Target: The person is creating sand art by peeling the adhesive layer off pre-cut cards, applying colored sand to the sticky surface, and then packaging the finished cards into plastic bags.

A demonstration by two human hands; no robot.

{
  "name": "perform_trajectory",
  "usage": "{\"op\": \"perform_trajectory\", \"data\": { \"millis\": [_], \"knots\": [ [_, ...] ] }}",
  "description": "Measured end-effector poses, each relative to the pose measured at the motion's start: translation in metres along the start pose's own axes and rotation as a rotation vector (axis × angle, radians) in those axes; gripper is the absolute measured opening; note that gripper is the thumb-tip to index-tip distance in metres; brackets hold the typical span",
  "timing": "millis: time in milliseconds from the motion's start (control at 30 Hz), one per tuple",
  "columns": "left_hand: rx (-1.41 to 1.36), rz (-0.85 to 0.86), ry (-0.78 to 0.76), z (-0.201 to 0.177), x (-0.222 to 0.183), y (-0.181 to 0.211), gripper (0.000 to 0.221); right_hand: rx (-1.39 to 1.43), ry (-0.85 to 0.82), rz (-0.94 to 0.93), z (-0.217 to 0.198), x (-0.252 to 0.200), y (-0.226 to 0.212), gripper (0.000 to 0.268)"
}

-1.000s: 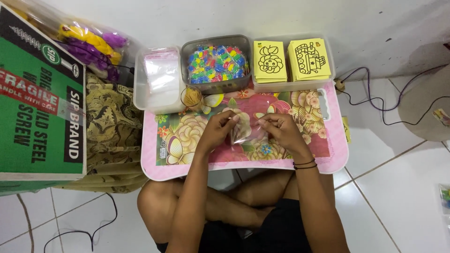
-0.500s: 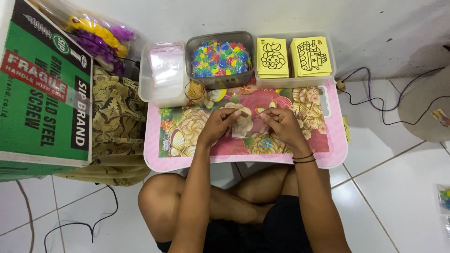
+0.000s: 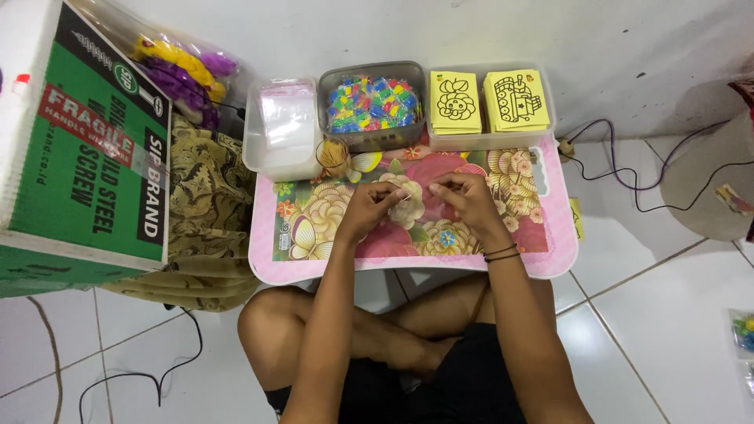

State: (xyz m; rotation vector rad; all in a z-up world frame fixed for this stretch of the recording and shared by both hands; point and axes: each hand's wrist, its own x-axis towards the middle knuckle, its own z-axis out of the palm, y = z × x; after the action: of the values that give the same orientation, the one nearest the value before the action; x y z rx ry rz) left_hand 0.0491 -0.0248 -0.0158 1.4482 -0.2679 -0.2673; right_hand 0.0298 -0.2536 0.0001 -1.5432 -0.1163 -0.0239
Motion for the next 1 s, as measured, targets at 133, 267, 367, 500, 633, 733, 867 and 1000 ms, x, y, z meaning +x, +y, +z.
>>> {"op": "perform_trajectory", "data": {
  "millis": [133,267,367,500,633,733,867,1000],
  "knots": [
    [-0.038,-0.006,0.031,-0.002,0.002,0.003,0.026,0.025,0.0,0.02,0.002,0.01,0.004,0.009],
    [0.156,0.143,0.029,0.006,-0.006,0.028,0.035,0.131,0.071,0.066,0.008,0.015,0.004,0.011],
    [0.184,0.179,0.018,0.004,-0.007,0.023,0.033,0.125,0.077,0.052,0.009,0.016,0.008,0.014],
    [0.167,0.141,0.047,0.005,-0.008,0.011,0.023,0.037,0.077,0.027,0.008,0.012,0.014,0.019],
    [0.097,0.108,0.055,0.009,-0.012,0.025,0.019,0.085,0.044,0.037,0.013,0.015,0.019,0.022],
    [0.075,0.103,0.074,0.012,-0.013,0.03,0.016,0.075,0.042,0.031,0.015,0.013,0.011,0.022],
    [0.08,0.096,0.091,0.008,-0.006,0.019,0.015,0.111,0.073,0.022,0.012,0.014,0.011,0.03],
    [0.083,0.093,0.087,0.008,-0.007,0.024,0.016,0.124,0.169,-0.032,0.014,0.009,-0.002,0.025]
  ]
}}
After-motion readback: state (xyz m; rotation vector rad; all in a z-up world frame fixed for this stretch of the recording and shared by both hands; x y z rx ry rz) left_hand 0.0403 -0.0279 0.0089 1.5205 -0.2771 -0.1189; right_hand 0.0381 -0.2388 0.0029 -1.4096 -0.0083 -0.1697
